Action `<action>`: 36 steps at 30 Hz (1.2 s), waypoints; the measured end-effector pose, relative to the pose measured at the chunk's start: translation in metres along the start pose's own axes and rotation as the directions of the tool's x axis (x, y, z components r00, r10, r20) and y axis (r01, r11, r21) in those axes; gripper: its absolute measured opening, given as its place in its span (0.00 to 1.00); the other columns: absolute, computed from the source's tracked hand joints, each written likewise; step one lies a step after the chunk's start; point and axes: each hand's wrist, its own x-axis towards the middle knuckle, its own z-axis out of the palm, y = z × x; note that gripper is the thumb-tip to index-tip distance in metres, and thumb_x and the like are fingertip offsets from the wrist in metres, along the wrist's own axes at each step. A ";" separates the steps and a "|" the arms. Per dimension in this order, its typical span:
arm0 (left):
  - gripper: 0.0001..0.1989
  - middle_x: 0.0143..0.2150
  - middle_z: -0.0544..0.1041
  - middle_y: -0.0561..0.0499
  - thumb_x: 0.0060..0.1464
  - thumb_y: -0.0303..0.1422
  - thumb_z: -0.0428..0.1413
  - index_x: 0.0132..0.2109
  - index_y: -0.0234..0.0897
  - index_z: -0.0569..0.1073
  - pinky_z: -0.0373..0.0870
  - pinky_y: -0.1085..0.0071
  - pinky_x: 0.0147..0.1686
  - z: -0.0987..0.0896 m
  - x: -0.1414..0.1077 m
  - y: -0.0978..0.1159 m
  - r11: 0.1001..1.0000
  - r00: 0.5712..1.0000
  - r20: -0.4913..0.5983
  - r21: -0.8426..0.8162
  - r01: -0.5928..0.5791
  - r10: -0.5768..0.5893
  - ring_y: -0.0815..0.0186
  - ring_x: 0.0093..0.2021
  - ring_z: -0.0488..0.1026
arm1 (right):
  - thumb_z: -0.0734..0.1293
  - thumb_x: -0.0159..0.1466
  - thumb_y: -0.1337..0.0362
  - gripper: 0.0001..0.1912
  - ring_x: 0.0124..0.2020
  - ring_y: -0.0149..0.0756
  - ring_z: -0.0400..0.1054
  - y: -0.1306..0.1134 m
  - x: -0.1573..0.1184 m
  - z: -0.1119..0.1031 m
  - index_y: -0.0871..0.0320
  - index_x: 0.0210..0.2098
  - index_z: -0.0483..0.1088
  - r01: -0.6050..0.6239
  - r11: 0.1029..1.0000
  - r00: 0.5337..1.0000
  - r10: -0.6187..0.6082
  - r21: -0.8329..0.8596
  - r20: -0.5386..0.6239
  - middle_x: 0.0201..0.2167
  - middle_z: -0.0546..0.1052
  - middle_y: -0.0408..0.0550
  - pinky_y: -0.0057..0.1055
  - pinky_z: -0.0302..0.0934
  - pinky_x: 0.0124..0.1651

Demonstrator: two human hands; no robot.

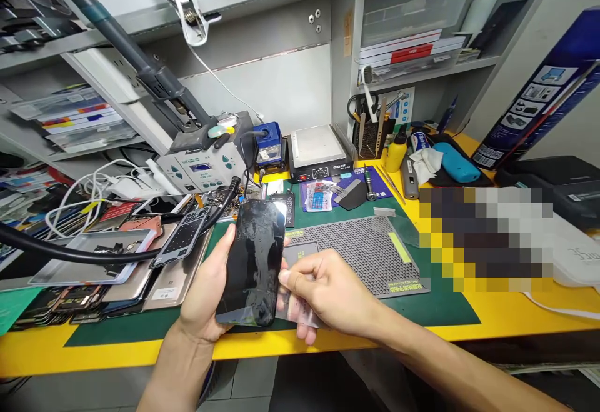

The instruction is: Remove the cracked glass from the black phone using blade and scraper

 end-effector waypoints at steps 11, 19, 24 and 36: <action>0.31 0.48 0.82 0.43 0.66 0.52 0.47 0.66 0.38 0.68 0.77 0.56 0.50 -0.003 -0.005 -0.002 0.997 0.998 -0.056 0.080 -0.021 0.025 0.49 0.53 0.78 | 0.69 0.62 0.43 0.26 0.15 0.30 0.70 0.001 -0.001 -0.002 0.62 0.26 0.71 -0.015 0.999 1.000 0.016 -0.051 0.010 0.16 0.74 0.44 0.21 0.59 0.18; 0.30 0.50 0.82 0.42 0.67 0.50 0.47 0.67 0.37 0.67 0.76 0.53 0.51 -0.002 -0.007 -0.003 0.997 0.997 -0.063 0.062 -0.034 0.038 0.48 0.55 0.77 | 0.70 0.63 0.46 0.25 0.14 0.30 0.70 0.004 0.000 -0.003 0.62 0.24 0.68 -0.010 1.000 1.000 0.010 0.006 0.023 0.16 0.74 0.44 0.22 0.60 0.17; 0.31 0.48 0.83 0.43 0.66 0.52 0.45 0.66 0.38 0.68 0.77 0.53 0.49 -0.003 -0.008 -0.005 0.998 0.999 -0.040 0.063 -0.017 0.019 0.47 0.53 0.78 | 0.72 0.61 0.46 0.24 0.14 0.30 0.69 0.003 0.001 -0.002 0.63 0.25 0.72 -0.003 0.999 1.000 0.002 0.046 0.022 0.15 0.74 0.44 0.22 0.61 0.17; 0.28 0.50 0.82 0.44 0.67 0.49 0.45 0.65 0.40 0.69 0.79 0.57 0.47 0.001 -0.009 -0.006 0.993 0.998 -0.056 0.114 -0.025 0.031 0.48 0.50 0.80 | 0.72 0.61 0.46 0.25 0.14 0.29 0.69 0.002 -0.002 0.000 0.63 0.24 0.72 0.034 0.998 0.999 -0.035 0.058 0.017 0.16 0.76 0.46 0.21 0.58 0.16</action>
